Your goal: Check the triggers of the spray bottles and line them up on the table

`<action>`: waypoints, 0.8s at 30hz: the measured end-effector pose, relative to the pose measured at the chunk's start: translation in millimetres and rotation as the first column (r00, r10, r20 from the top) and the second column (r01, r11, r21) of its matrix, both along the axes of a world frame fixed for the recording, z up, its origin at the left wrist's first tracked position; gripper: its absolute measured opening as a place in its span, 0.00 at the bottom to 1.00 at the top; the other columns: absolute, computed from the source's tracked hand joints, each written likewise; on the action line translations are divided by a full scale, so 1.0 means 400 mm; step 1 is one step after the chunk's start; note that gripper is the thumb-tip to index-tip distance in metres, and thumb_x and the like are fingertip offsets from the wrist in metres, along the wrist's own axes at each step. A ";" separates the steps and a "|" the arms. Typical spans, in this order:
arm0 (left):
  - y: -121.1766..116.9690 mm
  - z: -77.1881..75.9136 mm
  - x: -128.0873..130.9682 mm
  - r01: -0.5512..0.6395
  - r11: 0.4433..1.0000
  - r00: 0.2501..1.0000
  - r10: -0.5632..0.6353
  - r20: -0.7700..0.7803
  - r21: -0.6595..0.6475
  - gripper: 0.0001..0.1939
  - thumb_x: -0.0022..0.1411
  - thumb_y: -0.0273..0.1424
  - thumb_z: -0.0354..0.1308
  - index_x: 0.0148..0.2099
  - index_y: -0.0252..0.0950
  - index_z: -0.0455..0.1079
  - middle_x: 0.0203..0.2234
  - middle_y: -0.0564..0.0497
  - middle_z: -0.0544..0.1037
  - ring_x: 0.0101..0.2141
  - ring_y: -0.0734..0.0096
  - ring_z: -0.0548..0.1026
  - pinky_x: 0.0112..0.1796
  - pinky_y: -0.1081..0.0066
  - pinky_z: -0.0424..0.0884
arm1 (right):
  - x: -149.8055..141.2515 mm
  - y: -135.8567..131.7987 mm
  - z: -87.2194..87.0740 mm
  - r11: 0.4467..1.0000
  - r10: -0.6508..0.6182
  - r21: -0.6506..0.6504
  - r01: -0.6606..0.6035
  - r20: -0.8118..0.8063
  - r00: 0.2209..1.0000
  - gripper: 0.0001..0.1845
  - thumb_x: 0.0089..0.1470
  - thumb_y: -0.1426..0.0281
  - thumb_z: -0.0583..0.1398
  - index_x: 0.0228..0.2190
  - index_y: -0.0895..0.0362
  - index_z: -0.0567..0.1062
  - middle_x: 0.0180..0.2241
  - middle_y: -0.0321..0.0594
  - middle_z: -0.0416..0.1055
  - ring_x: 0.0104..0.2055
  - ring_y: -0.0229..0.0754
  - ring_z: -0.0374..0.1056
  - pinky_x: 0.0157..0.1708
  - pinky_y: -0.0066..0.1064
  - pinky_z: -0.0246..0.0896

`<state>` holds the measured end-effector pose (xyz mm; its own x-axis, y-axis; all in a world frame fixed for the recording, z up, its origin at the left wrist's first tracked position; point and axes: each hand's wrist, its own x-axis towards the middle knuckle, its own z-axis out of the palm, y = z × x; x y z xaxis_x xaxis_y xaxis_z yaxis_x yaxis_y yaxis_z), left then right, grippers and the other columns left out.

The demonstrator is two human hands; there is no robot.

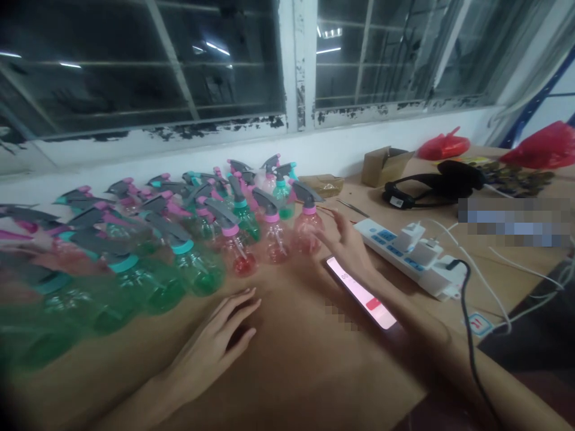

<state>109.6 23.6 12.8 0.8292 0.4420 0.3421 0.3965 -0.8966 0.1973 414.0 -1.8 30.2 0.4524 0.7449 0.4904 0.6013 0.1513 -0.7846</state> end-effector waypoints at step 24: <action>-0.201 0.088 -0.806 -0.799 0.475 0.347 0.865 0.362 -0.369 0.12 0.59 0.39 0.56 0.43 0.40 0.72 0.41 0.49 0.73 0.42 0.58 0.74 0.42 0.57 0.73 | -0.716 0.003 -0.032 0.543 0.810 -0.344 -0.766 -0.023 0.585 0.09 0.56 0.59 0.57 0.36 0.49 0.73 0.39 0.35 0.77 0.42 0.43 0.73 0.42 0.35 0.67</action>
<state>-212.9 -57.0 48.1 -0.2337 0.8722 0.4297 0.7570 -0.1141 0.6434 127.8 -0.4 17.4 -0.4361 0.8787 0.1940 0.4448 0.3979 -0.8024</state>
